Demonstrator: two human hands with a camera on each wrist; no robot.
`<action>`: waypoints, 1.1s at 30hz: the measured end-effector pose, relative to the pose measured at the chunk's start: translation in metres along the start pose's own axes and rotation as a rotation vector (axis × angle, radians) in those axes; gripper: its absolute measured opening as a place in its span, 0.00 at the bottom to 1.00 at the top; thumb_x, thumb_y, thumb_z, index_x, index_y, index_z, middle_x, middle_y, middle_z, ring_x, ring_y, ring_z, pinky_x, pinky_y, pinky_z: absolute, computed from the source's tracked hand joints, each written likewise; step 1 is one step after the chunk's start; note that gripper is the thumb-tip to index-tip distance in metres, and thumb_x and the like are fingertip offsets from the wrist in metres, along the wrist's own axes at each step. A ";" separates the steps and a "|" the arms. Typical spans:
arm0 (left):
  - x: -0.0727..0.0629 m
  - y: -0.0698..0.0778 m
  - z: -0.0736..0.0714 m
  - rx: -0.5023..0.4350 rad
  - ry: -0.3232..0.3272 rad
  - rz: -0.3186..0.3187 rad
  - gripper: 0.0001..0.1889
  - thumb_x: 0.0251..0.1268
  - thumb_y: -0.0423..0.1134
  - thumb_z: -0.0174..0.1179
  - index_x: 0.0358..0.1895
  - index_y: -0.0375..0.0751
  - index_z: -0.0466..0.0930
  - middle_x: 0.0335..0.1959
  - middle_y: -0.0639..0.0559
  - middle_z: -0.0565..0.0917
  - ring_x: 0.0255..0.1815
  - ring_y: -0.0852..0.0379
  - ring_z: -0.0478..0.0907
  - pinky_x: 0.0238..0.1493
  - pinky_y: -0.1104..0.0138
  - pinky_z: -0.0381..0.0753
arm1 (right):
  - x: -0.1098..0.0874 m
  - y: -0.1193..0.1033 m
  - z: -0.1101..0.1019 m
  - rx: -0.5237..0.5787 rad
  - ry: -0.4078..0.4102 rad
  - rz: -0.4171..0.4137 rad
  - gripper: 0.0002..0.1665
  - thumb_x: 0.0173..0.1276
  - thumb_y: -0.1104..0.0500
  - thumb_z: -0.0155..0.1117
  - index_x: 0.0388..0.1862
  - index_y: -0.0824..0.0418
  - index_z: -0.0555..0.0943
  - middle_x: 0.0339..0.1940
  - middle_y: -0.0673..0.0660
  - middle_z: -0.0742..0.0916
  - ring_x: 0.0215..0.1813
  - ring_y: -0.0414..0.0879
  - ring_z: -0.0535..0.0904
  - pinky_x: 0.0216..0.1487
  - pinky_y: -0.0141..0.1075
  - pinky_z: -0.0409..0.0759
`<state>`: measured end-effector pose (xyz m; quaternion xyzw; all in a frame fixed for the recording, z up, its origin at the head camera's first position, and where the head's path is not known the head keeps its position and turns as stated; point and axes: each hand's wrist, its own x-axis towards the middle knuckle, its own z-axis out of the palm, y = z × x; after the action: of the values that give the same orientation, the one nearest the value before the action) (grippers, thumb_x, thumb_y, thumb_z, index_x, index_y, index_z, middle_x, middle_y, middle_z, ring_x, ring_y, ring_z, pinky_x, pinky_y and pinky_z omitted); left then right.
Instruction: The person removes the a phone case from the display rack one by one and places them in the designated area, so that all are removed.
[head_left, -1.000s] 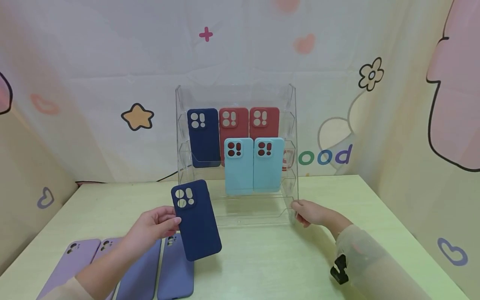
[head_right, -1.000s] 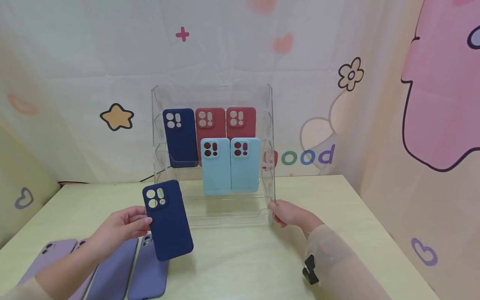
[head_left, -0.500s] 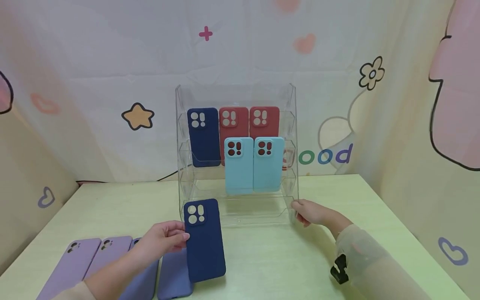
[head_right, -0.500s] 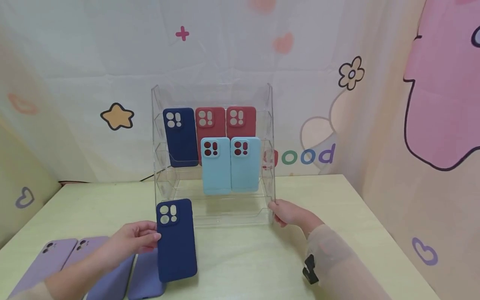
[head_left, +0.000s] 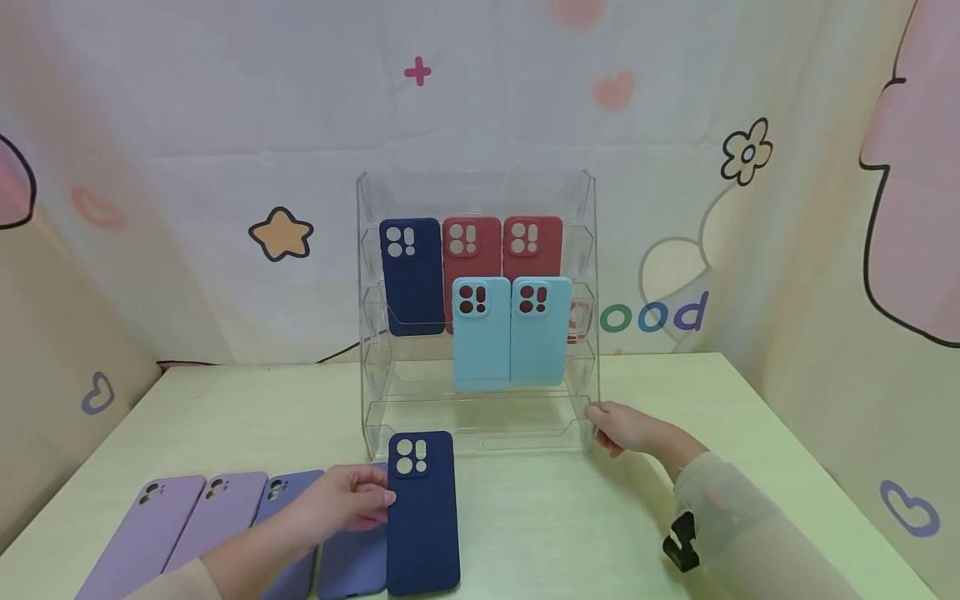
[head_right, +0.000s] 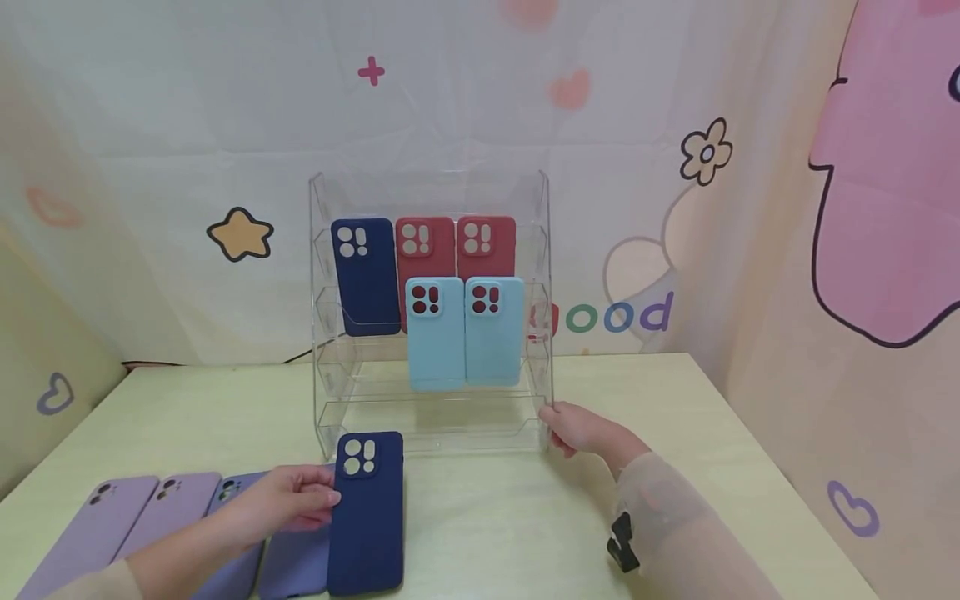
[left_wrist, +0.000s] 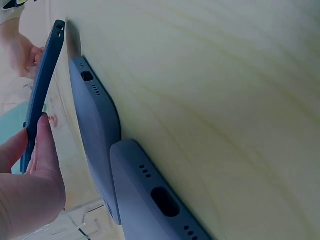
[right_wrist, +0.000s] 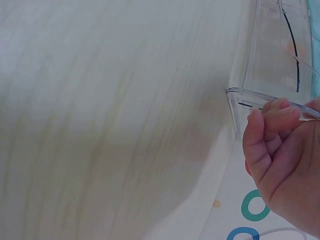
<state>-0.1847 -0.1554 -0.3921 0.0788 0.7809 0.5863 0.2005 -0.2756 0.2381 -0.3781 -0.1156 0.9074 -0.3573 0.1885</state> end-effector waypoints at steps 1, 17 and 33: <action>0.001 -0.001 0.000 0.004 -0.002 -0.004 0.17 0.63 0.33 0.57 0.48 0.21 0.71 0.38 0.42 0.84 0.36 0.51 0.81 0.41 0.55 0.80 | 0.000 0.000 0.000 -0.001 -0.001 0.000 0.24 0.74 0.56 0.31 0.23 0.64 0.68 0.13 0.51 0.67 0.18 0.44 0.63 0.34 0.38 0.68; 0.009 -0.006 0.000 0.040 0.046 -0.128 0.14 0.62 0.34 0.59 0.46 0.26 0.75 0.32 0.50 0.82 0.32 0.54 0.81 0.35 0.62 0.81 | 0.000 -0.003 0.000 -0.013 0.001 0.001 0.24 0.74 0.56 0.31 0.22 0.63 0.68 0.13 0.51 0.67 0.19 0.45 0.64 0.35 0.39 0.68; 0.008 -0.003 0.002 -0.009 0.046 -0.190 0.21 0.63 0.32 0.58 0.55 0.20 0.70 0.36 0.43 0.84 0.33 0.53 0.84 0.29 0.69 0.80 | -0.002 0.000 -0.003 -0.027 -0.004 -0.004 0.24 0.74 0.55 0.31 0.24 0.65 0.69 0.13 0.51 0.68 0.19 0.44 0.65 0.36 0.39 0.69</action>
<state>-0.1909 -0.1522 -0.3975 -0.0099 0.7866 0.5699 0.2377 -0.2755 0.2409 -0.3757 -0.1206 0.9116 -0.3451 0.1882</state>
